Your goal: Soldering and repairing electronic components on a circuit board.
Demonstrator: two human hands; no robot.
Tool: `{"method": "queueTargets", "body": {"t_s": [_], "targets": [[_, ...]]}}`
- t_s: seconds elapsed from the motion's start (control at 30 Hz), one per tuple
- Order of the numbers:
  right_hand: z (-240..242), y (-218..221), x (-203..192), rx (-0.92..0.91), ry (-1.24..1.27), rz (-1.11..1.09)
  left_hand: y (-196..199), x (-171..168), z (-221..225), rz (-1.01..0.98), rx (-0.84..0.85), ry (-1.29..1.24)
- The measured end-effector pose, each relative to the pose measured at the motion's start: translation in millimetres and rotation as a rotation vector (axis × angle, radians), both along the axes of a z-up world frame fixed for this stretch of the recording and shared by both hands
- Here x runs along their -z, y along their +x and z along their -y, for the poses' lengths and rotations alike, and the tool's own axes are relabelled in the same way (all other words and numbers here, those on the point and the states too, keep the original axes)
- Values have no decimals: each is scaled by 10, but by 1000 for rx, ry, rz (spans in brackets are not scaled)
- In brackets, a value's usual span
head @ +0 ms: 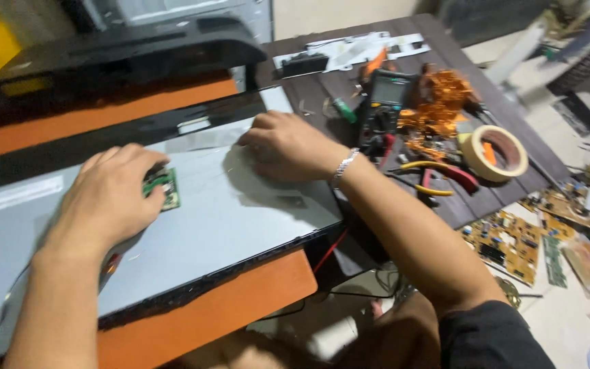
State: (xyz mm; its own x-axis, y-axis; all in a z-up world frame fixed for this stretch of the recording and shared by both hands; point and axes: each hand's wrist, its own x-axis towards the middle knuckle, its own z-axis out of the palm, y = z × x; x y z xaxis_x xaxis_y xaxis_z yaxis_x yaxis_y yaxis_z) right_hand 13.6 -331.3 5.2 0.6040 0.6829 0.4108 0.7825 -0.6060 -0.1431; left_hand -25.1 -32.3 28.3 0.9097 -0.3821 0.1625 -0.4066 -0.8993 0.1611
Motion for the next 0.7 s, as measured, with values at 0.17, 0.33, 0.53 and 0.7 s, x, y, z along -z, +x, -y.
{"method": "queueTargets", "body": {"t_s": [0.17,0.33,0.53,0.7], "targets": [[-3,-17,-26,39,-27,-118,-11,-27,31,-105,-128,39],[-14,-96,-247,66,147,-35,8,-24,52,-128,-140,75],[289,-325,-1104,79,360,-49,76,175,-64,40,-23,-1],[751,-181,-1308,148,184,162,33,124,-36,9,-36,-33]]}}
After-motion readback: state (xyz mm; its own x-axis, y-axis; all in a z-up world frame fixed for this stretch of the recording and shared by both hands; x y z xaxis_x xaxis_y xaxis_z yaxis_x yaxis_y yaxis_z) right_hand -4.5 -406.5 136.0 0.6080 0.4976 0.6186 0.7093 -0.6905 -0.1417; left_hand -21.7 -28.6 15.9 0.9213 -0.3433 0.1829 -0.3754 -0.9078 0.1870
